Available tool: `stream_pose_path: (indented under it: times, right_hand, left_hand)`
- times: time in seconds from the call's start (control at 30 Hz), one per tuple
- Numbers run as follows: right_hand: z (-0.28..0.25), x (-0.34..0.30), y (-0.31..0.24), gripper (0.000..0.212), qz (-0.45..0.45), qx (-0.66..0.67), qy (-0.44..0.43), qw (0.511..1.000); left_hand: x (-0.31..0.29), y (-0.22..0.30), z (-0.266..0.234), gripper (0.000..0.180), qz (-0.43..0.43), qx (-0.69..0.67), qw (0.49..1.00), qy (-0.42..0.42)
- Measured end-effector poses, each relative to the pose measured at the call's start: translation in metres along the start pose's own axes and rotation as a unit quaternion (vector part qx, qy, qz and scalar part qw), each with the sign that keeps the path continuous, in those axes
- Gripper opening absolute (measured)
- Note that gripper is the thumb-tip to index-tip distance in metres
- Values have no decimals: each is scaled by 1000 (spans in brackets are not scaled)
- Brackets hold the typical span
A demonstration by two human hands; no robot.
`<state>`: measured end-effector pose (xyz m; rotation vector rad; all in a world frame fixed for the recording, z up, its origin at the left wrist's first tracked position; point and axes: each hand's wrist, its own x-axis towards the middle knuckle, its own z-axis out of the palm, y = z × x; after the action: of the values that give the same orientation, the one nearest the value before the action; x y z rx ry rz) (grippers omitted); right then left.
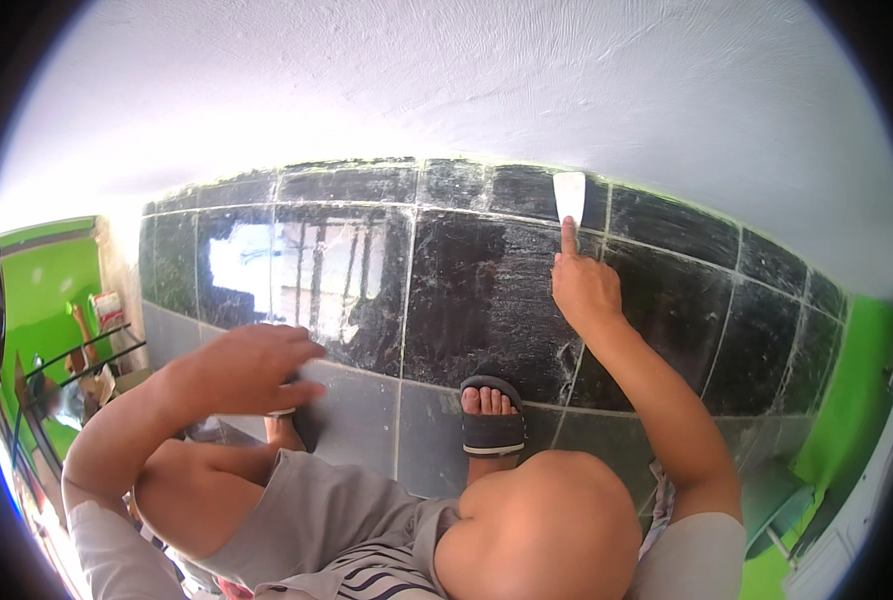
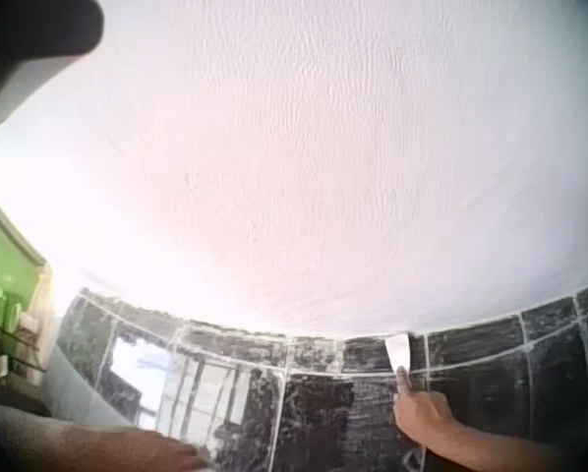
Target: The person applies grout to the joints between dark wall tiles using a small white plastic spatula. They work methodically along the upper horizontal and vertical seams, smoothing the material into the gaps.
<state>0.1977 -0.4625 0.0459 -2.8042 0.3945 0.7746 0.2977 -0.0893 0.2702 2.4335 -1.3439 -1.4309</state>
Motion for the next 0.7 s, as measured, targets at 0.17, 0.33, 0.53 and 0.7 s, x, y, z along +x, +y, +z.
stream_pose_path:
  times: [0.17,0.33,0.53,0.7]
  right_hand:
    - [4,1,6,69,0,-45,36,998]
    - [8,7,3,70,34,-59,39,997]
    - [24,6,-57,69,160,5,26,987]
    - [57,4,-162,78,-83,-58,62,993]
  left_hand:
    - [-32,-101,24,43,-109,-31,993,-32]
    - [-93,-102,-16,43,-80,-122,989,2]
    - [-92,-118,-71,45,113,-98,977,151]
    - [-66,-152,-93,54,230,29,955,184]
